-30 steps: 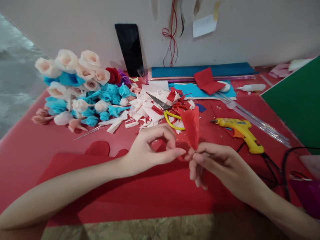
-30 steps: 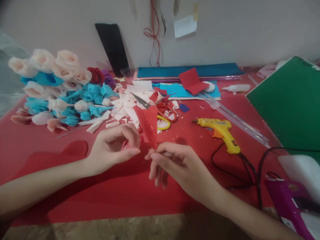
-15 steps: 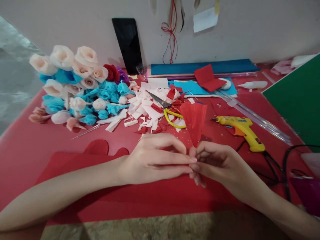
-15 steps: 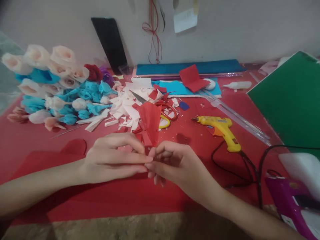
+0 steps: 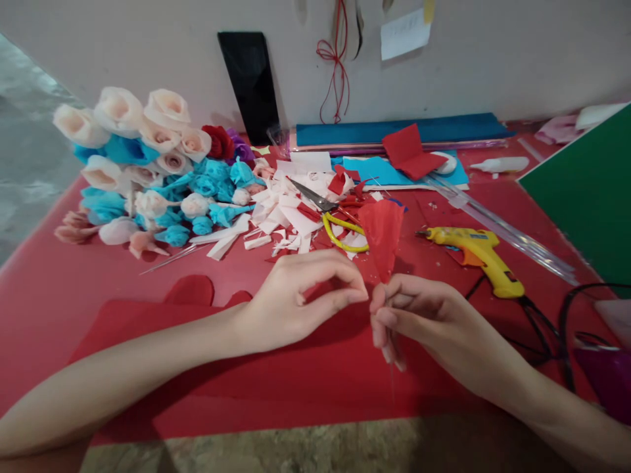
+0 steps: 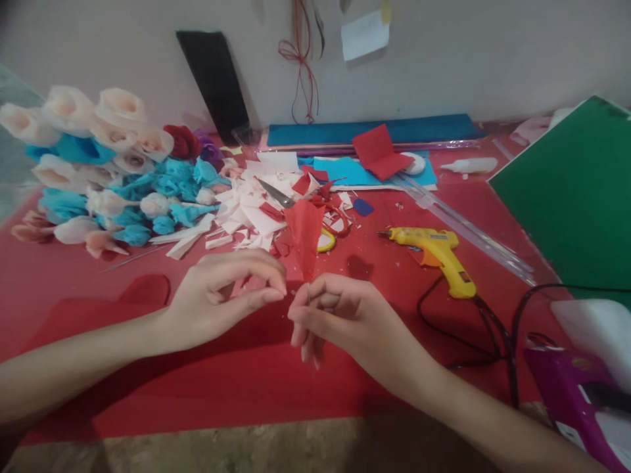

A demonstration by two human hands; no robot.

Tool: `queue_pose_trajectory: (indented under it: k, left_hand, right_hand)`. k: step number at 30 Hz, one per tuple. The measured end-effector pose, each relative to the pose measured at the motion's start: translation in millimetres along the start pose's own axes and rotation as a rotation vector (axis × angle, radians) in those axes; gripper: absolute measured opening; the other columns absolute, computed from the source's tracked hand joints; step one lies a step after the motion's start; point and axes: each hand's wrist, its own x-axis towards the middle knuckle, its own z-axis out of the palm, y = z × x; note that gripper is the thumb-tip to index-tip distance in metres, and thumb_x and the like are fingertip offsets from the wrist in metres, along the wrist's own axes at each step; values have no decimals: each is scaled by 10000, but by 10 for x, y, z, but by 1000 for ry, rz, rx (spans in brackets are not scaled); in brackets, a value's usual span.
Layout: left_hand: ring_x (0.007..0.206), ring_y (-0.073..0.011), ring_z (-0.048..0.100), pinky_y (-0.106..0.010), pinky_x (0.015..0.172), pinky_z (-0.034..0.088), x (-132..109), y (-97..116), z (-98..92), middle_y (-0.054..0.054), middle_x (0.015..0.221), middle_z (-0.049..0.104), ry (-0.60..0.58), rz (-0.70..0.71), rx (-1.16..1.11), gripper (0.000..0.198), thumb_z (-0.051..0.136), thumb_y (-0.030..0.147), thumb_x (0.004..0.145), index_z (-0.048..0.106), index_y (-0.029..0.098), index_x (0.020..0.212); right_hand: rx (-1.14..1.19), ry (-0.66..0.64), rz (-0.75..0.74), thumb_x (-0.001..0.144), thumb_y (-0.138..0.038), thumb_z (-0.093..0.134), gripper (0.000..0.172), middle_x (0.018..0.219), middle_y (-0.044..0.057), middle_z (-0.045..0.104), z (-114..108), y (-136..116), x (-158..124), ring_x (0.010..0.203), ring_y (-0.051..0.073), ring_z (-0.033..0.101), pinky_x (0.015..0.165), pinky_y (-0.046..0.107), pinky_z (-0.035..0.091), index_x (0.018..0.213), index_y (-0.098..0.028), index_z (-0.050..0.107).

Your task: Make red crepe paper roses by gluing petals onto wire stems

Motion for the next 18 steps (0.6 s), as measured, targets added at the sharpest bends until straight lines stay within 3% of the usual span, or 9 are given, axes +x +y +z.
queue_pose_trajectory:
  k: [4, 7, 13, 15, 17, 18]
  left_hand:
    - [562, -63, 511, -171, 532, 422, -6, -73, 38, 28, 641, 529, -36, -170, -1, 100, 386, 214, 894, 431, 168, 818]
    - [510, -65, 456, -181, 496, 381, 18, -156, 28, 43, 591, 480, -26, -222, 55, 144, 335, 254, 908, 392, 173, 804]
    - [410, -47, 310, -187, 420, 259, 135, -312, -188, 64, 438, 314, -9, -182, 367, 382, 454, 293, 857, 408, 143, 508]
    - [504, -62, 451, -177, 484, 358, 167, -352, -258, 38, 583, 512, -6, -198, 412, 99, 515, 194, 810, 568, 138, 748]
    - [750, -106, 567, -203, 649, 457, 186, -382, -301, -33, 930, 608, -7, -176, 444, 353, 538, 81, 748, 520, 153, 1093]
    - [876, -128, 572, -228, 739, 471, 191, -391, -314, -56, 1055, 588, -16, -150, 452, 437, 533, 47, 729, 495, 163, 1148]
  right_hand:
    - [76, -2, -18, 879, -253, 475, 159, 669, 13, 587, -28, 0, 12, 537, 81, 565, 478, 177, 466, 780, -136, 519]
    - [120, 18, -9, 890, -260, 453, 193, 663, 14, 578, -41, 4, 33, 531, 75, 555, 469, 169, 460, 766, -131, 525]
    - [131, 70, 5, 894, -284, 434, 206, 665, 15, 577, -76, 21, 74, 516, 71, 540, 453, 163, 443, 793, -137, 537]
    - [123, 87, 21, 890, -290, 438, 213, 654, 14, 576, -84, 22, 73, 507, 71, 536, 446, 162, 437, 782, -136, 536]
    - [114, 98, 34, 885, -297, 447, 213, 645, 13, 578, -88, 19, 71, 500, 72, 535, 440, 161, 434, 775, -136, 534]
    - [111, 99, 39, 883, -300, 450, 213, 643, 13, 580, -90, 19, 72, 497, 72, 535, 438, 161, 433, 774, -136, 532]
